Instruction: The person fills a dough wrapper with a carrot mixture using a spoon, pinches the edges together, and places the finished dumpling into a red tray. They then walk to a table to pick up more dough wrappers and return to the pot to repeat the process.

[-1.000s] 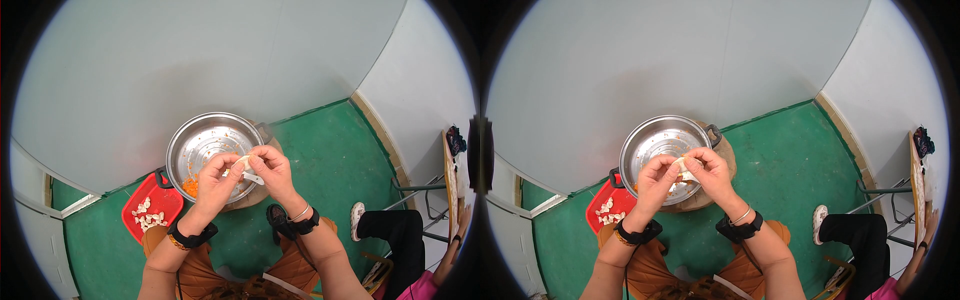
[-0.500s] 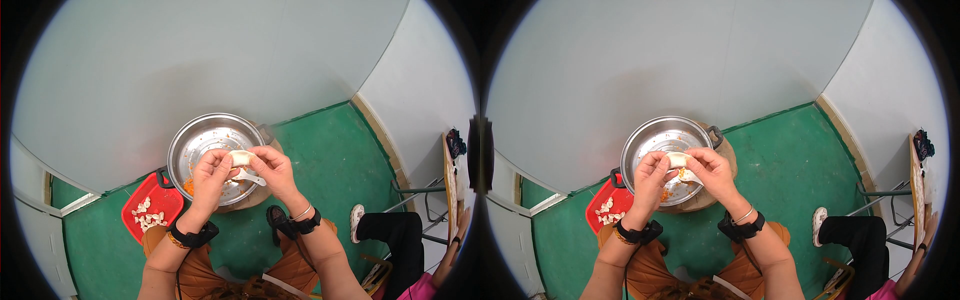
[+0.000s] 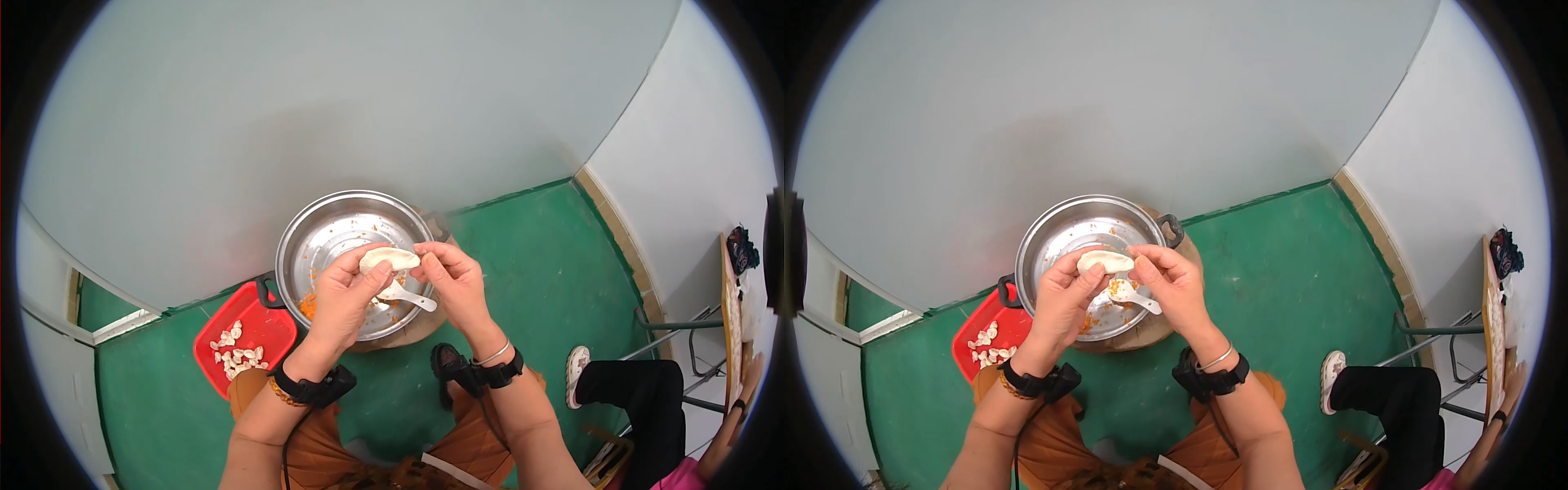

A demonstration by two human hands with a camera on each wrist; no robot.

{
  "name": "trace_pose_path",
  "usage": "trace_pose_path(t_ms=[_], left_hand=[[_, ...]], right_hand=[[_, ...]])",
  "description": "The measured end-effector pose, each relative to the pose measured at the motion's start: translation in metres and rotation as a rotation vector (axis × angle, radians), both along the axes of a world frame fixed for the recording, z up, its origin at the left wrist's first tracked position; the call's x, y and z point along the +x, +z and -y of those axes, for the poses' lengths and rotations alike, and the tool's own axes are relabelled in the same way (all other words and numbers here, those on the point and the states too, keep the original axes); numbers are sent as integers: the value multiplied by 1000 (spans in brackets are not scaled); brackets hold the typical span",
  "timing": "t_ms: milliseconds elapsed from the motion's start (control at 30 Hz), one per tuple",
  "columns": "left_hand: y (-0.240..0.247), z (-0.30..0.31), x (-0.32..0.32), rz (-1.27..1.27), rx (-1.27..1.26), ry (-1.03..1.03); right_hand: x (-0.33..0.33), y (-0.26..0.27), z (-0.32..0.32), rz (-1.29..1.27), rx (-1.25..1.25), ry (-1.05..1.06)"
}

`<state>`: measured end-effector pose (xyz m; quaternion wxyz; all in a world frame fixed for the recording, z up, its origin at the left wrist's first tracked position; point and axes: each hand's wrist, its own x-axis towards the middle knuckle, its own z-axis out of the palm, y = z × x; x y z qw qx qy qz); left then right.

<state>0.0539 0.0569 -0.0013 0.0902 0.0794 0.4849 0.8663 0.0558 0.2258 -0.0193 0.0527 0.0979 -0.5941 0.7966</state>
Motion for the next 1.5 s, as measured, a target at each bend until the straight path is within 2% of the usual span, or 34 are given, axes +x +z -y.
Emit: trace_pose_path(t_ms=[733, 967, 1333, 1500], left_hand=[[-2, 3, 0, 14, 17, -26], [-2, 3, 0, 3, 51, -51], [-4, 2, 0, -9, -66, -26], [-6, 3, -1, -16, -119, -40]], right_hand=[[3, 1, 0, -52, 5, 57], [5, 0, -1, 5, 18, 47], [5, 0, -3, -98, 86, 20], [6, 2, -4, -68, 98, 51]])
